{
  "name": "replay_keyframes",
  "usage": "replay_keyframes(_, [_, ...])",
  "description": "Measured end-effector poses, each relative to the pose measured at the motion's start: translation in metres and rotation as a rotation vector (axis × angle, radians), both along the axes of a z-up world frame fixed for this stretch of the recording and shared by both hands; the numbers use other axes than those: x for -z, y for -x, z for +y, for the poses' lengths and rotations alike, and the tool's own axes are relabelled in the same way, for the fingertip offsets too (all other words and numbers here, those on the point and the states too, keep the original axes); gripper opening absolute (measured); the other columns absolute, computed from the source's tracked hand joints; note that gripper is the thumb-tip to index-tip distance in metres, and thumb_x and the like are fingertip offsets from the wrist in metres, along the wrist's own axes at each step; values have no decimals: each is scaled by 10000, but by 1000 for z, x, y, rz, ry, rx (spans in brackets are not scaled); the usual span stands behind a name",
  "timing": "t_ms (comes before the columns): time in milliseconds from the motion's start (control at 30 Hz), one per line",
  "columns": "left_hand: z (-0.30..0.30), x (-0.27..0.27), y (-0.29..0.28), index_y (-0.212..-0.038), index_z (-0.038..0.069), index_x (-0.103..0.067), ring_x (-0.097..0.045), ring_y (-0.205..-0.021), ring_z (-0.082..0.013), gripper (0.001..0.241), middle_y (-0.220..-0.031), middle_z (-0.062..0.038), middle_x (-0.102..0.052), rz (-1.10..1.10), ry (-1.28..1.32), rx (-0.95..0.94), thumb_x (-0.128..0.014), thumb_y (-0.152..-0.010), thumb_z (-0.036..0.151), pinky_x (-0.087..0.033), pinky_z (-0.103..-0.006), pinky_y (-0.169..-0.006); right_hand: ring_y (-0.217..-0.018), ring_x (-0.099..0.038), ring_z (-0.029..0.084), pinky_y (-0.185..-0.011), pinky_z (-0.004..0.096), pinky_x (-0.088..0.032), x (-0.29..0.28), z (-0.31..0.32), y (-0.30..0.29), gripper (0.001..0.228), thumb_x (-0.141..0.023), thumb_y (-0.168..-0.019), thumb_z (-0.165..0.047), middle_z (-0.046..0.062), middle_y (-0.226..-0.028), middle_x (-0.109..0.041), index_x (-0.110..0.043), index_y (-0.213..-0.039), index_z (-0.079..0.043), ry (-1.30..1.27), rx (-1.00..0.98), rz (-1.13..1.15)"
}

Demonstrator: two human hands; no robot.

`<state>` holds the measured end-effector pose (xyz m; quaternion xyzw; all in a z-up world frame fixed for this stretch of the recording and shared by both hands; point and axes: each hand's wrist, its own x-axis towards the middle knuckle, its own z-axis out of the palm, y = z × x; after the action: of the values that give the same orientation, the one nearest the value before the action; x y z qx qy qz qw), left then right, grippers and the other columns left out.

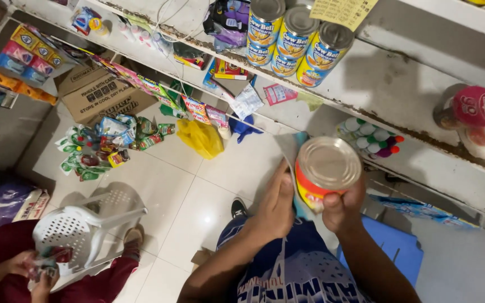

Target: Cleaning dust off of canned goods and instant noodle cups with a cloth and organizing them on grocery store shelves.

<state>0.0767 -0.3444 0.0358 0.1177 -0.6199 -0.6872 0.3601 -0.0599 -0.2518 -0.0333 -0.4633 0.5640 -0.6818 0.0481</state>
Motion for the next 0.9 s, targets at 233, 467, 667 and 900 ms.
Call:
replay_keyframes(233, [-2,-7,-22,-1528,-45,-193,-275,-1457,-412,604,-1500,-283,-336,177,-35,-116,-318,-1128,391,-140,-611,-1235,-1161,-606,313,-1028,510,-487,-3,14,-68,938,-550,-948,-586,296,-1322,-560,-332,-1502,138,-73,19,73])
replay_keyframes(467, [12,9,-45,-1301,-4,-502,-405,-1359,-404,581,-1345,-233,-479,116,-63,-156,-257,-1119,491,-252,-553,-1176,-1063,-581,194,-985,420,-491,-16,10,-96,1025,-761,-754,-662,161,-1161,-616,-430,-1419,45,-115,-53,-158])
replay_keyframes(667, [12,24,-77,-1581,-36,-278,-250,-1507,-505,571,-1574,-294,-303,-24,299,17,-387,-1108,265,-167,-615,-1246,-931,-682,268,-928,460,-564,105,67,-40,771,-532,-949,-607,174,-1156,-671,-525,-1378,33,54,84,-592])
replay_keyframes(900, [-16,22,-85,-1572,-60,-275,-294,-1470,-586,734,-1524,-339,-376,-79,665,-24,-517,-1062,409,-210,-690,-1240,-794,-753,350,-833,544,-622,34,49,-62,587,-702,-784,-117,265,-958,-710,-537,-1299,112,58,-94,-728])
